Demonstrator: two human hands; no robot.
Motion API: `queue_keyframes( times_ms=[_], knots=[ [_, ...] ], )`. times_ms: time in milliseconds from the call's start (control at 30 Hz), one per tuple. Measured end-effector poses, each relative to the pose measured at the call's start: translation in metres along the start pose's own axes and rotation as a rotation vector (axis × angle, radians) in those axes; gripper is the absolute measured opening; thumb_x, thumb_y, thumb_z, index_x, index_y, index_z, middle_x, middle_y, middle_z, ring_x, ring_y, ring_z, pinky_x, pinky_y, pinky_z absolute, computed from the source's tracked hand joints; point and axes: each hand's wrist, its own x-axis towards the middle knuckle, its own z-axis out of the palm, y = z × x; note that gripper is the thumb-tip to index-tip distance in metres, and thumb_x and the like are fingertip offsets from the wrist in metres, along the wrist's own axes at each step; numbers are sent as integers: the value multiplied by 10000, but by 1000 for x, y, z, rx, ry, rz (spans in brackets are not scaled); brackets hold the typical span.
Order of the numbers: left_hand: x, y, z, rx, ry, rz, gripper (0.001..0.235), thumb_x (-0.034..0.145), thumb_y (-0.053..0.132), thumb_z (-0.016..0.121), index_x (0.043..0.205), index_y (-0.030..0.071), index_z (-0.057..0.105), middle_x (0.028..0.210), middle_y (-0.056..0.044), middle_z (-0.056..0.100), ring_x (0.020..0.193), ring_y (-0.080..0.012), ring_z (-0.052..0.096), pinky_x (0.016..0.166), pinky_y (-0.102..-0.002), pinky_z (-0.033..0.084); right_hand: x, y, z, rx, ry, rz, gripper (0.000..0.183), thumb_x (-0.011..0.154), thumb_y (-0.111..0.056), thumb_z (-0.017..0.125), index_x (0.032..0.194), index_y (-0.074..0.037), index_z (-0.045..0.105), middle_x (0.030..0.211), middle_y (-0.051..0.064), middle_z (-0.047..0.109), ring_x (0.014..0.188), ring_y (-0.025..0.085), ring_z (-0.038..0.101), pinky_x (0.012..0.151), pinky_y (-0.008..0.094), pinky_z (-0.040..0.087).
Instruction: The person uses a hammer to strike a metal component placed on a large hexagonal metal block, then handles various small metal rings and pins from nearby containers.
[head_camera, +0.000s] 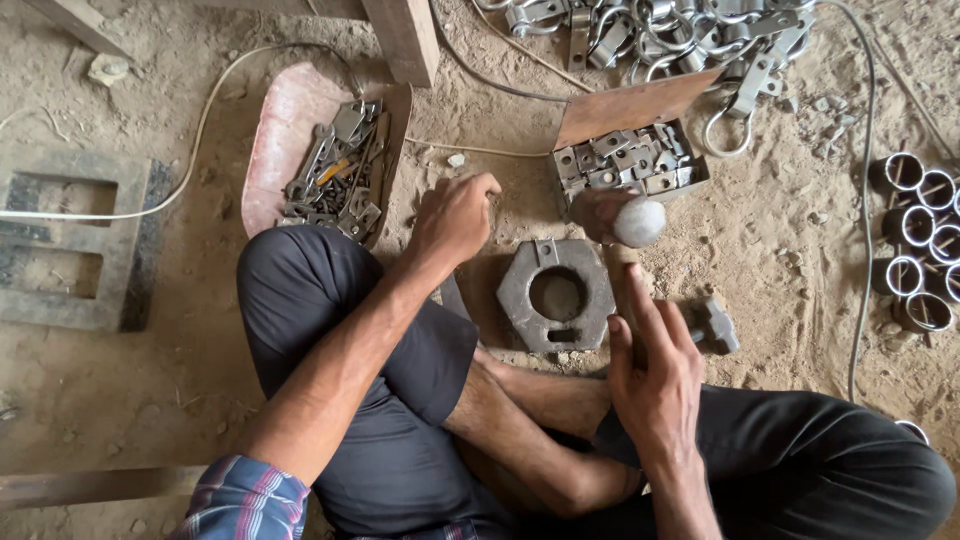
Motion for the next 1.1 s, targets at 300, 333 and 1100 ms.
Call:
queue_keyframes(
  times_ms=[300, 333, 1100],
  knots=[
    [2, 6, 4, 62, 259, 172, 327, 830, -37, 586, 1114, 89, 690, 1137, -198, 728, 1040, -355, 692, 833, -457, 554, 16, -2, 23, -148, -414, 161, 630, 993, -181, 565, 1581, -290, 368, 1001, 150, 651, 666, 324, 689, 584, 442, 600],
    [-1, 11, -1, 57, 227, 123, 314, 849, -26, 599, 1117, 110, 692, 1111, -183, 735, 1034, -365, 692, 846, -471, 550, 21, -3, 25, -197, -454, 164, 659, 986, -198, 560, 1593, -321, 334, 987, 142, 656, 679, 343, 691, 598, 471, 589],
    [-10, 27, 19, -83, -298, 124, 571, 743, -111, 564, 1237, 137, 707, 1299, -168, 690, 1233, -314, 637, 1084, -401, 486, 12, 0, 16, -122, -438, 250, 712, 969, -299, 557, 1619, -444, 306, 944, 121, 666, 729, 372, 714, 651, 501, 595]
  ],
)
